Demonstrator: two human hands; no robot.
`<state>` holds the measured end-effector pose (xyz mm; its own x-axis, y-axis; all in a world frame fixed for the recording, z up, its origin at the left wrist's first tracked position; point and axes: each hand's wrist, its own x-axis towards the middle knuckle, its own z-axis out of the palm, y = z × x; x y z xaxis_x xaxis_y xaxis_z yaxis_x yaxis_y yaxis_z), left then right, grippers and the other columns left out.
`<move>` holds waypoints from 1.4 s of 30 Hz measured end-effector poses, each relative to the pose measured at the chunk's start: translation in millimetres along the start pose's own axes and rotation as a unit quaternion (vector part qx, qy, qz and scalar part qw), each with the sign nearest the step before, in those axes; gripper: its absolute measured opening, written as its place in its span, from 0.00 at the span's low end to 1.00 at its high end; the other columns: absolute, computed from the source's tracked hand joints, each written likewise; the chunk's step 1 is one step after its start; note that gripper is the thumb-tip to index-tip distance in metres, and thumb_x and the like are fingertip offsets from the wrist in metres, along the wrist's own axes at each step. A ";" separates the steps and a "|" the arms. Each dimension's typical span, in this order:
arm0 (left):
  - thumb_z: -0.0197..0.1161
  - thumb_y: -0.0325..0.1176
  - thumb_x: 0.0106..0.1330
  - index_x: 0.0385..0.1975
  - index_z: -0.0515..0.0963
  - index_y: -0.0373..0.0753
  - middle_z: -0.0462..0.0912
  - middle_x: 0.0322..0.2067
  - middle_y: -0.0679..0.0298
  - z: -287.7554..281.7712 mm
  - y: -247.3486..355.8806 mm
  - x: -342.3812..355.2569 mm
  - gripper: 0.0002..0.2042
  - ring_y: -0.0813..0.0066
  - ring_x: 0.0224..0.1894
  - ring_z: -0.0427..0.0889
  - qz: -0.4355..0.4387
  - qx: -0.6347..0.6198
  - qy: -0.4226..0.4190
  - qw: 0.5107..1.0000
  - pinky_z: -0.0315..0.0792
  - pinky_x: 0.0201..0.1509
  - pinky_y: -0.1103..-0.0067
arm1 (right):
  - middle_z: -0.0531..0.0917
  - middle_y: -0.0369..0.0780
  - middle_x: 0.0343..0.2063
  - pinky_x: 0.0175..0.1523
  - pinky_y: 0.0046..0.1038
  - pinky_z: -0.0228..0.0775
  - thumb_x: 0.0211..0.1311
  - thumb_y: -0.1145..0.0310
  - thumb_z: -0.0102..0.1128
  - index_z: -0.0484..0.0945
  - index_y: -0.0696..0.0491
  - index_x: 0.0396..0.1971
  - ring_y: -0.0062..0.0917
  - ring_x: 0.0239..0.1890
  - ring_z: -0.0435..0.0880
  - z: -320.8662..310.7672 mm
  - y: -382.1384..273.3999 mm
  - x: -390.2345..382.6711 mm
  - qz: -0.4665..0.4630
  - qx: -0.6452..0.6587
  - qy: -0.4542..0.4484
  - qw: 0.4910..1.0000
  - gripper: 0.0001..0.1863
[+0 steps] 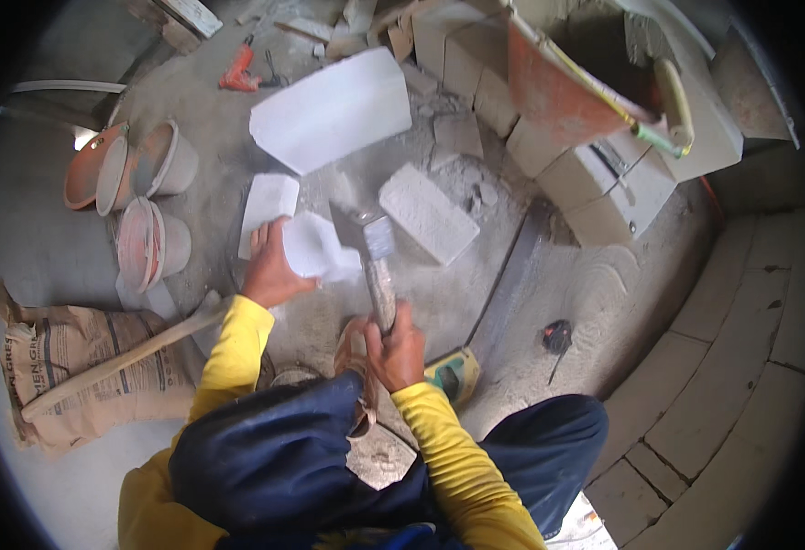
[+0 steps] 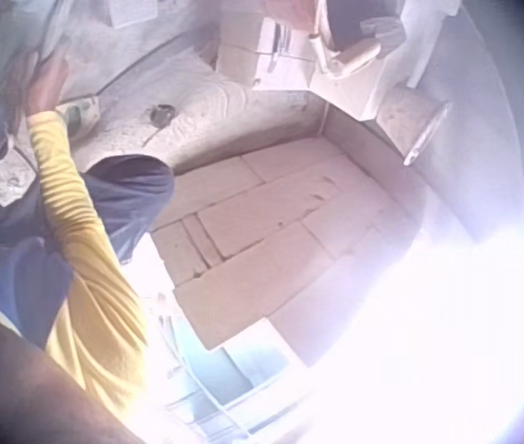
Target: The person applies mortar to a wall and places white rectangular tiles onto it. They use a trowel to spread mortar, a hammer to tap tiles into place, and a measuring tape to check alignment. The person also breaks a tile with a hammer and adjusts the position of tiles on the wall.
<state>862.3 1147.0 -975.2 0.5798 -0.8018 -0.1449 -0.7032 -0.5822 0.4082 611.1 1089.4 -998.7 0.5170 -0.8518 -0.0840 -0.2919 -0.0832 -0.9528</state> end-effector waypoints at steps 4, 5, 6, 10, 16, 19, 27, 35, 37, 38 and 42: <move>0.83 0.37 0.36 0.67 0.60 0.35 0.70 0.56 0.48 0.4 2.2 -2.2 0.53 0.43 0.63 0.66 -0.004 0.017 -0.005 1.000 0.64 0.69 0.57 | 0.81 0.52 0.22 0.30 0.37 0.74 0.67 0.70 0.65 0.71 0.59 0.47 0.40 0.22 0.86 1.1 -3.3 2.4 -0.032 -0.012 0.012 0.999 0.15; 0.83 0.37 0.36 0.67 0.60 0.35 0.70 0.56 0.48 1.2 6.5 0.3 0.53 0.43 0.63 0.66 0.000 0.020 -0.003 1.000 0.64 0.69 0.57 | 0.82 0.53 0.22 0.30 0.37 0.74 0.67 0.71 0.65 0.71 0.59 0.48 0.41 0.22 0.86 2.9 10.5 4.2 -0.018 -0.047 -0.035 0.998 0.16; 0.83 0.36 0.36 0.67 0.60 0.35 0.70 0.56 0.48 2.0 10.7 2.0 0.53 0.43 0.63 0.66 0.003 0.023 0.000 1.000 0.64 0.69 0.57 | 0.82 0.53 0.22 0.30 0.37 0.75 0.66 0.71 0.65 0.71 0.60 0.48 0.42 0.23 0.86 3.8 23.6 4.6 -0.004 -0.083 -0.081 0.993 0.16; 0.83 0.36 0.37 0.67 0.60 0.36 0.70 0.57 0.48 2.8 -0.6 -0.7 0.53 0.43 0.63 0.66 0.008 0.016 0.017 1.000 0.64 0.69 0.57 | 0.82 0.54 0.22 0.30 0.37 0.75 0.66 0.72 0.65 0.71 0.59 0.47 0.46 0.25 0.88 2.3 9.3 7.4 0.006 -0.033 -0.026 0.999 0.16; 0.83 0.37 0.38 0.67 0.60 0.38 0.70 0.57 0.49 1.1 7.2 0.8 0.52 0.43 0.63 0.66 -0.003 0.015 0.002 1.000 0.65 0.69 0.58 | 0.84 0.54 0.26 0.34 0.42 0.77 0.64 0.72 0.66 0.70 0.56 0.46 0.50 0.30 0.88 7.9 14.9 7.4 -0.006 -0.004 -0.054 0.999 0.16; 0.83 0.36 0.38 0.67 0.60 0.37 0.70 0.57 0.48 1.1 -1.9 -3.4 0.51 0.43 0.63 0.66 0.015 0.025 0.020 0.999 0.65 0.69 0.58 | 0.83 0.56 0.26 0.36 0.46 0.77 0.63 0.71 0.65 0.70 0.56 0.49 0.57 0.32 0.86 5.9 9.9 12.3 -0.008 -0.011 -0.070 0.997 0.18; 0.84 0.35 0.37 0.67 0.60 0.36 0.69 0.57 0.48 2.7 7.9 0.4 0.53 0.43 0.63 0.65 0.007 0.014 0.018 1.000 0.63 0.69 0.57 | 0.82 0.57 0.26 0.35 0.46 0.77 0.63 0.71 0.65 0.68 0.58 0.51 0.59 0.32 0.85 -1.6 10.3 14.7 0.029 -0.047 -0.106 0.993 0.20; 0.84 0.36 0.38 0.66 0.60 0.34 0.71 0.57 0.46 7.7 7.2 1.1 0.52 0.41 0.63 0.67 0.031 0.022 0.019 0.999 0.65 0.69 0.57 | 0.81 0.54 0.22 0.31 0.42 0.75 0.65 0.71 0.64 0.70 0.58 0.43 0.51 0.26 0.86 6.7 3.8 22.8 -0.016 -0.031 -0.032 0.999 0.13; 0.84 0.37 0.38 0.66 0.61 0.34 0.71 0.57 0.46 7.0 2.0 -0.1 0.51 0.41 0.62 0.67 0.034 0.033 0.031 0.998 0.64 0.68 0.57 | 0.81 0.55 0.23 0.30 0.40 0.75 0.65 0.72 0.64 0.69 0.58 0.45 0.50 0.27 0.87 6.5 14.0 26.3 -0.015 -0.060 -0.090 0.994 0.14; 0.84 0.37 0.38 0.66 0.61 0.34 0.71 0.58 0.46 4.6 -1.6 1.2 0.51 0.41 0.62 0.67 0.040 0.043 0.042 0.997 0.65 0.68 0.56 | 0.82 0.55 0.24 0.30 0.40 0.75 0.65 0.72 0.64 0.69 0.58 0.46 0.50 0.27 0.87 6.5 4.6 30.5 -0.022 -0.049 -0.074 0.996 0.15; 0.84 0.36 0.37 0.66 0.61 0.35 0.70 0.58 0.46 12.7 -4.4 -10.2 0.52 0.42 0.61 0.67 0.035 0.027 0.029 0.999 0.64 0.68 0.56 | 0.82 0.56 0.23 0.34 0.46 0.77 0.64 0.71 0.63 0.69 0.58 0.48 0.57 0.29 0.86 0.0 -24.0 16.1 0.007 0.038 -0.014 0.999 0.17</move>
<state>854.2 1156.1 -986.9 0.5506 -0.8322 -0.0655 -0.7625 -0.5332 0.3665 626.4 1077.7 -977.1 0.5362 -0.8375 -0.1052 -0.2377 -0.0302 -0.9709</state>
